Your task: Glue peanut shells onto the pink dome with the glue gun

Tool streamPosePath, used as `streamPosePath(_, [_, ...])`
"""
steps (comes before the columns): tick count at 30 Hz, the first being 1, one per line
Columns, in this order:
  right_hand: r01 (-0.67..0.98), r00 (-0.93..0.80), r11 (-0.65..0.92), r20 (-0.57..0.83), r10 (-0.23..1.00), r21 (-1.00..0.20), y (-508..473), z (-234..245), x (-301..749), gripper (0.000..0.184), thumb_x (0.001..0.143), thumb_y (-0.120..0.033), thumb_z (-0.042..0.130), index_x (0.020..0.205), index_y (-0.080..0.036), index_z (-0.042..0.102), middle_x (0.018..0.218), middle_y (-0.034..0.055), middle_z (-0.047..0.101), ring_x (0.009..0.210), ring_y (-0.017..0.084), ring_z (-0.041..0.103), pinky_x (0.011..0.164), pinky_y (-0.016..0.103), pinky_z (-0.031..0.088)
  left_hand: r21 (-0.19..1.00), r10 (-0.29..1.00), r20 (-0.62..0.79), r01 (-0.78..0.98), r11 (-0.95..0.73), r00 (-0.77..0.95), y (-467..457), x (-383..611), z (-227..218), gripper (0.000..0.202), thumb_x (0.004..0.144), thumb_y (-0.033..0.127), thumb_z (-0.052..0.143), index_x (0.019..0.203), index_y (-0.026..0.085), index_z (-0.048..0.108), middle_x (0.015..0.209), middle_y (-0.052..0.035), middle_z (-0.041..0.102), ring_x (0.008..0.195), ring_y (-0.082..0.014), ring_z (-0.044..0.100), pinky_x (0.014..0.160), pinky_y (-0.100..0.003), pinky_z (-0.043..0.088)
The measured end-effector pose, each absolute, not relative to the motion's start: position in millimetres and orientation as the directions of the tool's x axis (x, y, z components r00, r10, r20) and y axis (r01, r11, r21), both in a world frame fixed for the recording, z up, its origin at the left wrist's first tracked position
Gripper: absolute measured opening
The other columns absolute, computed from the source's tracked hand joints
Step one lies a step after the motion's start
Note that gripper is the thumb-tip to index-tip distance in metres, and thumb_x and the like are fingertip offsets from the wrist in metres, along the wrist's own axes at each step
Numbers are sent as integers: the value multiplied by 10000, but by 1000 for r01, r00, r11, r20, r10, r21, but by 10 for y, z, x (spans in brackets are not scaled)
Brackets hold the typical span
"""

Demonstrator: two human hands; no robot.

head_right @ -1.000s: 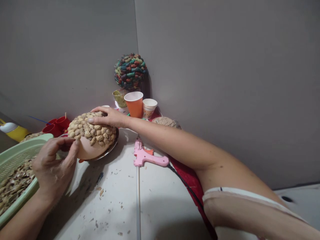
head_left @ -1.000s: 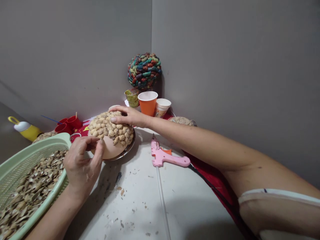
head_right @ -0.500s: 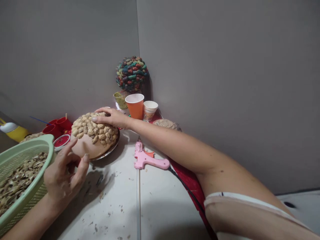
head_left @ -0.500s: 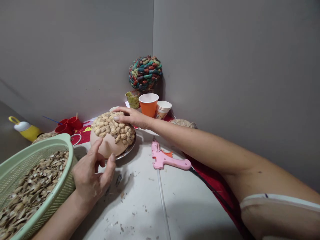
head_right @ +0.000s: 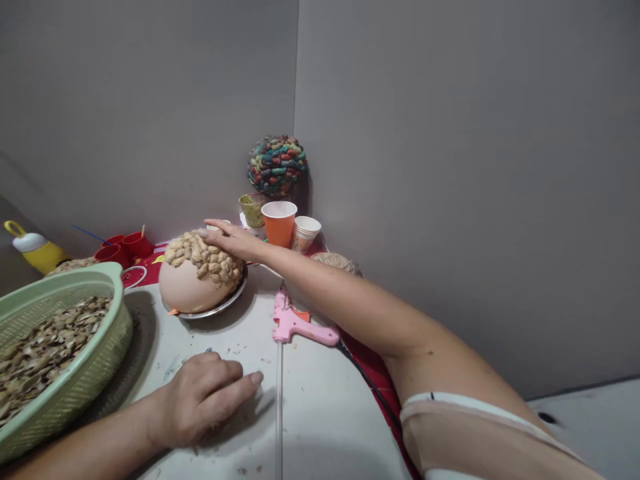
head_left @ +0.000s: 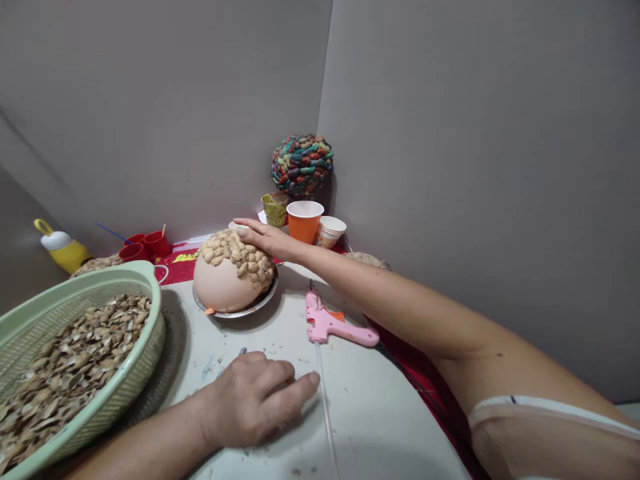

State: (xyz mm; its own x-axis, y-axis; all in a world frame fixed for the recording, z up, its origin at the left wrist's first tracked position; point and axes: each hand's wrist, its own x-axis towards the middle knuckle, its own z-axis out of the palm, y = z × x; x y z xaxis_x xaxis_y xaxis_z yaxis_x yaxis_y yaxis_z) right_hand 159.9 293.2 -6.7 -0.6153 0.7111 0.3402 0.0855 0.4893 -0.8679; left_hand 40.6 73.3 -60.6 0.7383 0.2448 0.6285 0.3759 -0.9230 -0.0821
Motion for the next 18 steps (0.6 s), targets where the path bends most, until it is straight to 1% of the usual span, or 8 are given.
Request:
streamPosePath(3, [33, -520, 450, 369, 770, -892, 2889, -6, 1636, 567, 871, -627, 621, 1261, -219, 672, 1388, 96, 627, 1306, 256, 556, 1139, 443, 385, -59, 243, 660, 371, -927, 711, 740, 353, -615, 345, 975, 160, 432, 1302, 92, 517, 870, -119, 707, 641, -183, 635, 552, -302, 497])
streamPosePath(6, [21, -407, 464, 416, 813, -886, 2792, 76, 1751, 508, 864, -634, 598, 1107, -200, 700, 1209, 97, 691, 1152, 241, 625, 1038, 430, 465, -30, 247, 670, 358, -933, 700, 758, 328, -644, 436, 938, 123, 432, 1373, 110, 471, 934, -149, 712, 682, -195, 646, 600, -310, 537])
streamPosePath(10, [8, -294, 481, 458, 839, -877, 2510, 127, 1973, 429, 834, -621, 610, 917, -203, 652, 950, 57, 701, 904, 198, 657, 835, 366, 536, -6, 250, 690, 351, -936, 679, 799, 308, -709, 561, 874, 55, 443, 1428, 137, 433, 995, -163, 710, 754, -217, 659, 651, -331, 562])
streamPosePath(13, [-12, -265, 479, 465, 845, -878, 2184, 103, 2108, 424, 813, -624, 635, 783, -202, 592, 790, 20, 668, 747, 158, 639, 753, 325, 542, 31, 267, 696, 343, -939, 667, 813, 293, -758, 604, 852, 21, 449, 1439, 163, 451, 1067, -174, 702, 838, -229, 667, 716, -353, 574])
streamPosePath(14, [-18, -266, 480, 467, 843, -877, 2065, 85, 2139, 439, 814, -633, 635, 756, -201, 580, 751, 10, 653, 713, 147, 628, 743, 315, 541, 79, 288, 700, 330, -941, 654, 813, 293, -770, 600, 846, 20, 463, 1425, 175, 482, 1092, -176, 698, 865, -231, 667, 740, -360, 574])
streamPosePath(15, [-22, -269, 480, 468, 842, -877, 1946, 62, 2165, 455, 818, -646, 631, 737, -202, 568, 713, 0, 637, 684, 139, 617, 732, 306, 538, 184, 345, 711, 311, -932, 613, 813, 296, -778, 576, 835, 28, 496, 1386, 189, 538, 1102, -168, 697, 887, -231, 667, 768, -366, 573])
streamPosePath(16, [-24, -273, 481, 468, 840, -876, 1831, 34, 2185, 477, 822, -662, 625, 715, -202, 559, 672, -9, 618, 654, 132, 605, 716, 297, 532, 330, 435, 719, 284, -900, 542, 813, 303, -781, 530, 819, 45, 544, 1322, 203, 605, 1085, -151, 700, 897, -227, 665, 797, -371, 570])
streamPosePath(18, [-24, -283, 477, 463, 840, -879, 1623, -35, 2216, 536, 831, -707, 598, 662, -202, 538, 597, -18, 584, 599, 125, 582, 663, 279, 511, 621, 644, 681, 192, -760, 350, 817, 325, -759, 419, 783, 95, 642, 1181, 214, 698, 1004, -103, 701, 881, -209, 654, 852, -376, 558])
